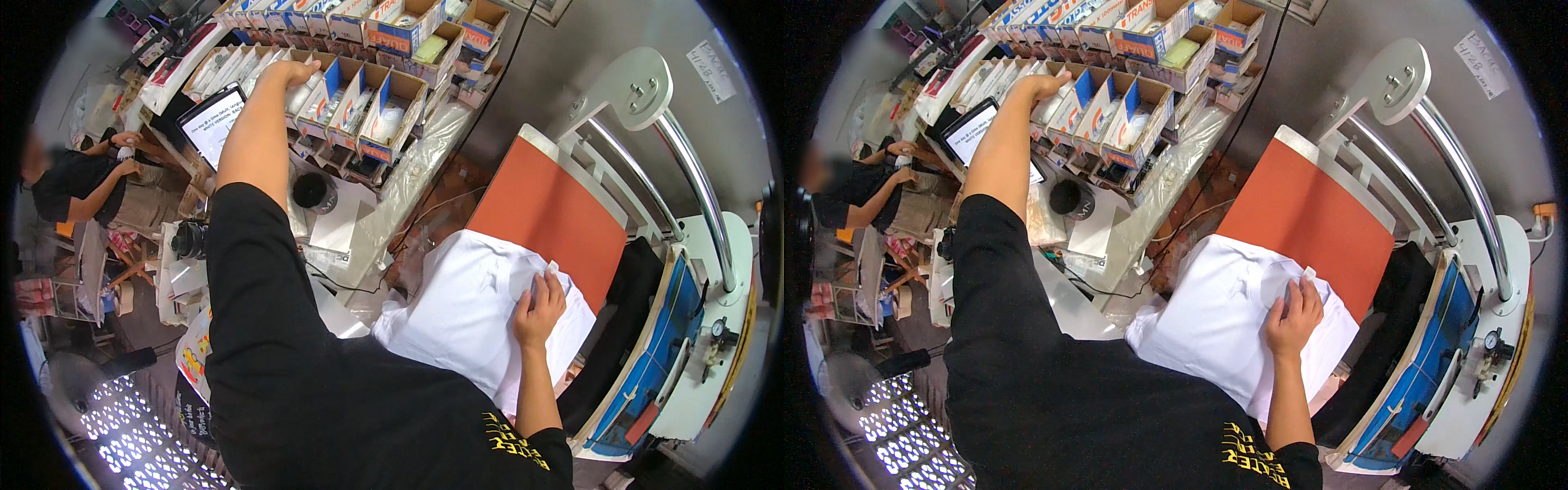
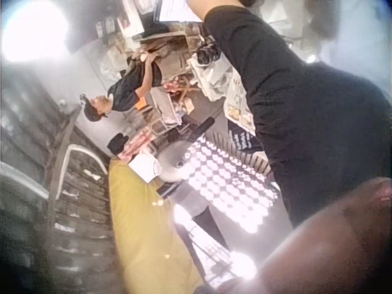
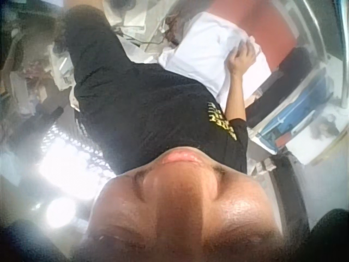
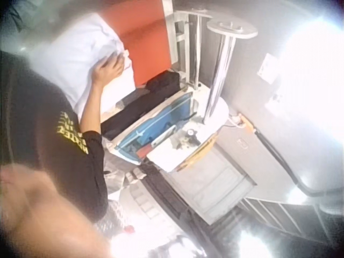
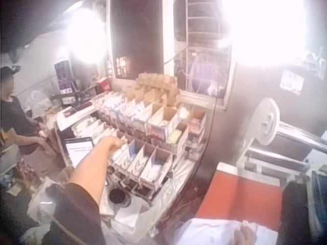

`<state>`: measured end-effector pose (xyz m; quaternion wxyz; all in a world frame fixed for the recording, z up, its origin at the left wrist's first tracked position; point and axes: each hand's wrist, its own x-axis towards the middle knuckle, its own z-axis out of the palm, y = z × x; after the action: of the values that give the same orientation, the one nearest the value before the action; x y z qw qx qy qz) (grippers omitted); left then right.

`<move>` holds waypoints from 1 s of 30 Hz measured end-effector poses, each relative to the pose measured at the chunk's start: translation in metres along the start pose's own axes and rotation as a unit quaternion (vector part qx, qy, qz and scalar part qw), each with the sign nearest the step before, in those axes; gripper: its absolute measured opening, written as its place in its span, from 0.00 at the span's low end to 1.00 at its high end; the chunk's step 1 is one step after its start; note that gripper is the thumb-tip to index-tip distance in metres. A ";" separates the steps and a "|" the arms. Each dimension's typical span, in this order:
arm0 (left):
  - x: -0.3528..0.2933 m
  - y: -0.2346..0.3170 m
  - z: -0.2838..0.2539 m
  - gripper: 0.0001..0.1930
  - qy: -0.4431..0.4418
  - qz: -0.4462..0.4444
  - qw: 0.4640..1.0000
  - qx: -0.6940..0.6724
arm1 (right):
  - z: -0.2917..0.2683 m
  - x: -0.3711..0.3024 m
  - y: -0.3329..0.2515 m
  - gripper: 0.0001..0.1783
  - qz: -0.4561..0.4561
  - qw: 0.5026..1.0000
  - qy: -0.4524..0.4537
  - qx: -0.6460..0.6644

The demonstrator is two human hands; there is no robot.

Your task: The person prepares shirts for heat pressing by smoothing them on the machine platen and trimming printed transfer sheets using scissors.

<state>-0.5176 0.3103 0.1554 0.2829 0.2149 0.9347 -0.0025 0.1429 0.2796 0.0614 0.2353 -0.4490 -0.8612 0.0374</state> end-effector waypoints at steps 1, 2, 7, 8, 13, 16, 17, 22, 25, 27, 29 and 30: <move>-0.004 -0.001 0.001 0.47 -0.004 0.009 1.000 -0.019 | 0.000 -0.001 -0.001 0.22 0.001 1.000 -0.001 -0.002; -0.008 -0.004 0.002 0.47 -0.006 0.018 0.999 -0.039 | 0.000 0.000 -0.002 0.22 0.001 1.000 0.000 -0.003; -0.030 -0.024 0.002 0.45 -0.031 0.124 0.979 -0.157 | 0.000 0.000 -0.004 0.21 0.004 1.000 -0.003 -0.006; -0.038 -0.026 -0.002 0.44 -0.068 0.127 0.969 -0.199 | 0.001 0.000 -0.003 0.21 0.002 1.000 -0.004 -0.004; -0.030 -0.021 -0.021 0.12 0.352 0.278 0.893 0.031 | 0.003 -0.003 0.001 0.21 0.002 1.000 -0.002 -0.005; -0.059 -0.012 -0.039 0.14 0.319 0.231 0.909 0.138 | 0.001 -0.006 0.001 0.21 0.005 1.000 0.002 -0.008; -0.068 -0.013 -0.040 0.13 0.229 0.182 0.940 0.178 | 0.002 -0.005 0.001 0.21 0.005 1.000 0.002 -0.005; -0.043 -0.016 -0.002 0.14 0.059 0.084 0.986 0.131 | 0.001 -0.004 -0.002 0.21 0.010 1.000 0.003 -0.005; -0.018 -0.010 0.003 0.15 -0.045 0.042 0.994 0.094 | 0.001 -0.004 -0.002 0.21 0.010 1.000 0.002 0.001; -0.008 -0.002 0.011 0.11 -0.041 -0.093 0.992 -0.076 | 0.001 -0.004 -0.001 0.21 0.013 1.000 0.004 0.003; -0.010 -0.004 0.014 0.12 -0.016 -0.067 0.986 -0.154 | 0.000 -0.003 0.000 0.21 0.014 1.000 0.001 0.008; -0.014 -0.008 0.011 0.12 -0.003 -0.056 0.980 -0.192 | 0.001 -0.003 0.000 0.21 0.015 1.000 0.000 0.013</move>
<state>-0.5044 0.2958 0.1527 0.3208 0.1037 0.9276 0.1609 0.1439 0.2774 0.0600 0.2407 -0.4584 -0.8540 0.0519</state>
